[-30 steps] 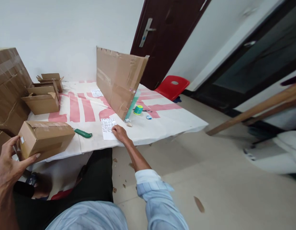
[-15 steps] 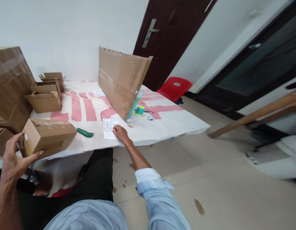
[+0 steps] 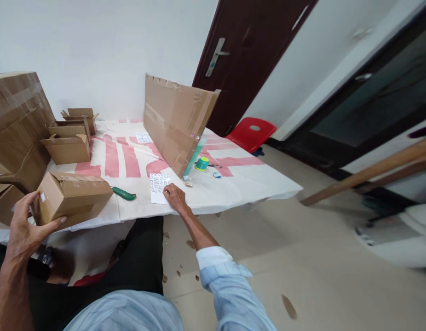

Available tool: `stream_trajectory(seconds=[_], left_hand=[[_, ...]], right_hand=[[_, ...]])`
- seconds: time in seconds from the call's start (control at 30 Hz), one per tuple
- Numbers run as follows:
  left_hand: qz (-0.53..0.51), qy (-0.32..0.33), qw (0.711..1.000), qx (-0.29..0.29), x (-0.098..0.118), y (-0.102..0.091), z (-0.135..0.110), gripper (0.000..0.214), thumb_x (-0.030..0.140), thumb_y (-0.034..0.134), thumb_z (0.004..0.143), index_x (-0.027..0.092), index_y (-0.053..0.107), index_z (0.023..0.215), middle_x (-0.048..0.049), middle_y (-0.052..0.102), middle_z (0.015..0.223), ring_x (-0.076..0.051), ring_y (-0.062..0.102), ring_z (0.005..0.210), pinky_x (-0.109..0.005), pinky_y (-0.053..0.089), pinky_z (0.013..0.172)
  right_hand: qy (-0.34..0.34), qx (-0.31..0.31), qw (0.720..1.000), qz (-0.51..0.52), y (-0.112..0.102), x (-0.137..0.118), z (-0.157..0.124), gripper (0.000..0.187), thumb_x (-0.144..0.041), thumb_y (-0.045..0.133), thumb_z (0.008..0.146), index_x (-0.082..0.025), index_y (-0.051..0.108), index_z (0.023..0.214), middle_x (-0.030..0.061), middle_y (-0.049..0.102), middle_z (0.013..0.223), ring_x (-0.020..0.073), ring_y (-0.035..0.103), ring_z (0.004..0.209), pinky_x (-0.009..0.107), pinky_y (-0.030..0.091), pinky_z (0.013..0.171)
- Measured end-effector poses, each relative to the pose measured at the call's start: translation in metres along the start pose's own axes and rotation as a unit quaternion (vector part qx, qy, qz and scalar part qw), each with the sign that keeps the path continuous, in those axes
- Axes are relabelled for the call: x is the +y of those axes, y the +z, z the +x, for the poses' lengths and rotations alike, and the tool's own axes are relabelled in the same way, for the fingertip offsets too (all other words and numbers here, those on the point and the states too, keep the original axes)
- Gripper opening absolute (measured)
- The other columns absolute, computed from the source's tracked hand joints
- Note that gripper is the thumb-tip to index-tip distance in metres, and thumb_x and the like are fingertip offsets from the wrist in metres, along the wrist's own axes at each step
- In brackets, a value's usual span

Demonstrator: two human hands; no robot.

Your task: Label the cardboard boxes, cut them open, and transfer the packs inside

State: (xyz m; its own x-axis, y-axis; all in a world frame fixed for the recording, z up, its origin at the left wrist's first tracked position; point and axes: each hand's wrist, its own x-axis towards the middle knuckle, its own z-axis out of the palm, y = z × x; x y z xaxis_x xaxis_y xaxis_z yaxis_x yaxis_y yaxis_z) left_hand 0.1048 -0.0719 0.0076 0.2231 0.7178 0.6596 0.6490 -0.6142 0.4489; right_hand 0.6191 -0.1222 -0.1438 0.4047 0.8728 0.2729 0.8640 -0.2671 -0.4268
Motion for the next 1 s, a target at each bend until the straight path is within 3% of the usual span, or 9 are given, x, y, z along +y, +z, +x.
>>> stream_trajectory(seconds=[0.37,0.6,0.67,0.77,0.87,1.0], left_hand=[[-0.006,-0.007,1.000,0.003,-0.002,0.001,-0.001,0.088,0.057,0.088,0.072,0.024,0.054,0.146,-0.0173,0.059,0.149,-0.043,0.055,0.141,-0.061,0.047,0.118],[-0.017,-0.010,1.000,-0.003,-0.001,0.001,-0.004,0.089,0.054,0.090,0.071,0.023,0.053,0.146,-0.0172,0.059,0.148,-0.042,0.054,0.142,-0.061,0.045,0.121],[-0.018,-0.012,1.000,-0.005,0.000,0.001,-0.005,0.089,0.052,0.090,0.071,0.023,0.053,0.146,-0.0169,0.058,0.149,-0.041,0.054,0.143,-0.060,0.044,0.122],[-0.019,-0.014,1.000,-0.008,0.001,0.001,-0.007,0.089,0.050,0.090,0.071,0.023,0.053,0.147,-0.0165,0.057,0.150,-0.040,0.054,0.142,-0.059,0.044,0.122],[-0.023,-0.006,1.000,-0.004,0.000,0.002,-0.009,0.090,0.050,0.090,0.071,0.022,0.052,0.148,-0.0173,0.056,0.151,-0.041,0.054,0.142,-0.059,0.045,0.121],[-0.023,-0.001,1.000,-0.001,-0.002,0.002,-0.010,0.090,0.052,0.090,0.073,0.021,0.052,0.148,-0.0180,0.056,0.152,-0.041,0.054,0.142,-0.059,0.046,0.121]], right_hand=[[0.026,-0.009,0.999,0.040,-0.001,0.003,0.005,0.020,-0.023,0.059,0.092,-0.024,0.077,0.083,0.0065,0.077,0.102,0.0225,0.065,0.099,0.030,0.047,0.084],[0.068,0.051,0.986,0.146,-0.005,0.001,0.003,0.017,-0.022,0.056,0.088,-0.022,0.072,0.085,0.0116,0.078,0.104,0.0263,0.068,0.103,0.036,0.049,0.096],[0.086,0.071,0.974,0.195,-0.005,0.001,0.004,0.015,-0.026,0.056,0.086,-0.022,0.070,0.088,0.0101,0.077,0.096,0.0261,0.068,0.097,0.037,0.052,0.093],[0.130,0.100,0.947,0.276,-0.005,0.001,0.008,0.019,-0.038,0.055,0.086,-0.023,0.065,0.090,0.0035,0.068,0.075,0.0229,0.065,0.076,0.035,0.055,0.075],[0.179,0.115,0.908,0.361,-0.004,0.002,0.013,0.030,-0.054,0.058,0.083,-0.024,0.058,0.087,-0.0032,0.057,0.063,0.0167,0.055,0.059,0.028,0.049,0.058],[0.221,0.092,0.856,0.459,-0.004,0.002,0.013,0.037,-0.060,0.063,0.080,-0.025,0.052,0.082,-0.0073,0.048,0.055,0.0122,0.047,0.049,0.023,0.042,0.048]])
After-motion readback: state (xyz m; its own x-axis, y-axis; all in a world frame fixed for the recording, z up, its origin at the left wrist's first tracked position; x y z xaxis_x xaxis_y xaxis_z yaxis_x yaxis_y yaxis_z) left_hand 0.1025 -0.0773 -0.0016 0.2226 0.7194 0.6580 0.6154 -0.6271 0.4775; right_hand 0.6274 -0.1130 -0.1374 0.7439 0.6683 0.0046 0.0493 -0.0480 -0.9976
